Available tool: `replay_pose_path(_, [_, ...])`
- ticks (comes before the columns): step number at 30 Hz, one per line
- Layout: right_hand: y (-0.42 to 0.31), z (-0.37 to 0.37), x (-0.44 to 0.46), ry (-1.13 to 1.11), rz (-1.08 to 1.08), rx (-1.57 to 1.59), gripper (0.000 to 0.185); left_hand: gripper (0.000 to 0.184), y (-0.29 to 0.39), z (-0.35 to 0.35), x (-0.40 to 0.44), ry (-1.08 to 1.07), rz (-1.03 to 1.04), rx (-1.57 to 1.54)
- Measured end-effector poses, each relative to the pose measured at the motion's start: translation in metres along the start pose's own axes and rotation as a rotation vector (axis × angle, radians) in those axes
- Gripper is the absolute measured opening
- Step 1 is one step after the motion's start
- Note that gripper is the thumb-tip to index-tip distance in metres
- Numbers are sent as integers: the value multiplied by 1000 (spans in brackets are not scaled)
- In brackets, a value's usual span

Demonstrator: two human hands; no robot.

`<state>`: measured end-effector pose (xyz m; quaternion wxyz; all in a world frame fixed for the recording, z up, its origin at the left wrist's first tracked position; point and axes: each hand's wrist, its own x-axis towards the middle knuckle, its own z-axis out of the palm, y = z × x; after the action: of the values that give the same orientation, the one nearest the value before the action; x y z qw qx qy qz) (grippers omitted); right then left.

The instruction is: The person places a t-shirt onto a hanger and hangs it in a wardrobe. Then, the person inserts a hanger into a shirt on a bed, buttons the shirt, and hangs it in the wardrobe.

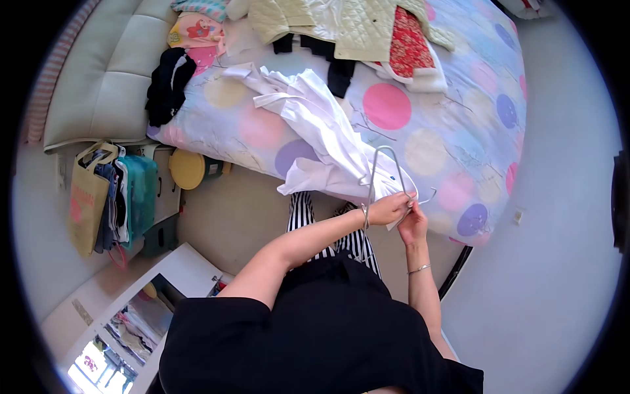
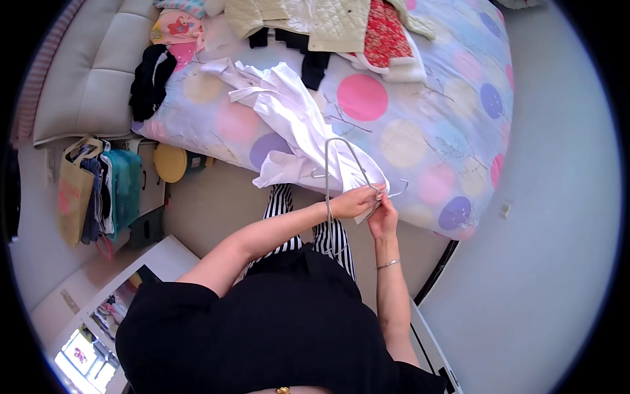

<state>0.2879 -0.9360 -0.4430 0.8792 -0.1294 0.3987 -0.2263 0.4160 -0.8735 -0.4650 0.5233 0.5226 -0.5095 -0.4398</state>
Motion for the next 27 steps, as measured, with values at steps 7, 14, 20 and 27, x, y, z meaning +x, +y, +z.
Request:
replay_pose_path(7, [-55, -53, -40, -45, -181, -82, 16, 27, -21, 50, -8, 280, -196, 38])
replay_pose_path(14, [-147, -3, -96, -180, -316, -835, 30, 18, 4, -48, 26, 315, -188, 498])
replay_pose_path(20, [-206, 59, -145, -163, -410, -1108, 31, 50, -40, -44, 107, -227, -161, 303])
replay_pose_path(27, [-267, 111, -226, -186, -499, -1378, 27, 43, -97, 41, 145, -995, 30, 206])
